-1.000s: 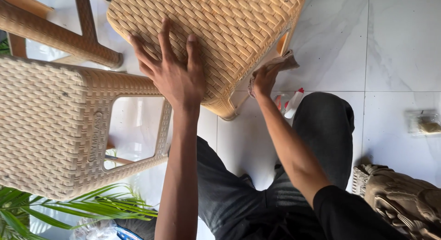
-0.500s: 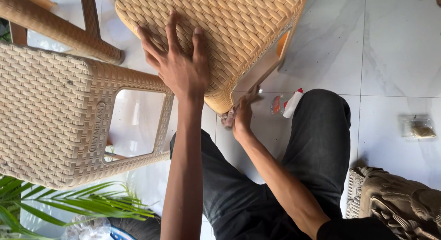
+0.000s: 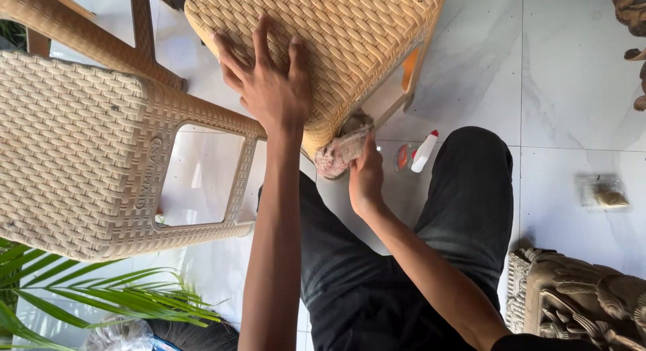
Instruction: Cleaning plastic woven-pattern stools using a cleaning spray and a cloth.
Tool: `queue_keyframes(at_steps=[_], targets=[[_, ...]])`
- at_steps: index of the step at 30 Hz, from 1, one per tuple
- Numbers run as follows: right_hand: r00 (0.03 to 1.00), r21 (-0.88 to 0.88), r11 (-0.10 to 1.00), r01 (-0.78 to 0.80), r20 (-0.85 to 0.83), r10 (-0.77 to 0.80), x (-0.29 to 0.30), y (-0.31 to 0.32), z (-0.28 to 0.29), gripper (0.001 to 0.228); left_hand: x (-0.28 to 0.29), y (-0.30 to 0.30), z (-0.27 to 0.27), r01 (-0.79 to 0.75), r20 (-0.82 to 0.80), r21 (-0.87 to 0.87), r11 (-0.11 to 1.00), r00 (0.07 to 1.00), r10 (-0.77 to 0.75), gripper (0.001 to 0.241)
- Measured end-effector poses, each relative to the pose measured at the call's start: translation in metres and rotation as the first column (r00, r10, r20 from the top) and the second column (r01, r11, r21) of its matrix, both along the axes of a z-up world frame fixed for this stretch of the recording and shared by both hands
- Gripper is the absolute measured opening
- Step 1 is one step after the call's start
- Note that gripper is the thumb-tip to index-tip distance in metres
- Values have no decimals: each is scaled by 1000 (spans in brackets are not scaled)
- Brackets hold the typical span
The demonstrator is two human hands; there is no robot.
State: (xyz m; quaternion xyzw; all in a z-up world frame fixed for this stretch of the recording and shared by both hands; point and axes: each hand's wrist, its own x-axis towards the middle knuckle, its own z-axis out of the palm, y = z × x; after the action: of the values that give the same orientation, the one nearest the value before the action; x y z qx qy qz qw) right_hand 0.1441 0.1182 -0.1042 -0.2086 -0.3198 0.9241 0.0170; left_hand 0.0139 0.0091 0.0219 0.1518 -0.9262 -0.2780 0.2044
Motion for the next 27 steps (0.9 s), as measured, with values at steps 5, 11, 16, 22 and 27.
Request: queue_keyframes(at_steps=[5,11,16,22,27], targets=[[974,555,816,-161,-43,221,-3,8,-38,46,-3,2,13,-1,39,2,1000,999,1,54],[967,-49,974,-220,120,224,-38,51,41,41,-2,2,10,-2,17,13,1000,1000,2,54],[988,-298,946,-124,-130,88,-110,137,24,37,-4,1,8,-13,-22,-6,1000,1000,13,56],[976,-215,976,-46,-217,-2,-84,96,39,42,-1,3,7,-3,-30,3,1000,1000,3,55],[990,86,996,15,-142,-3,-4,16,45,45,0,5,10,-9,-76,76,997,997,15,54]])
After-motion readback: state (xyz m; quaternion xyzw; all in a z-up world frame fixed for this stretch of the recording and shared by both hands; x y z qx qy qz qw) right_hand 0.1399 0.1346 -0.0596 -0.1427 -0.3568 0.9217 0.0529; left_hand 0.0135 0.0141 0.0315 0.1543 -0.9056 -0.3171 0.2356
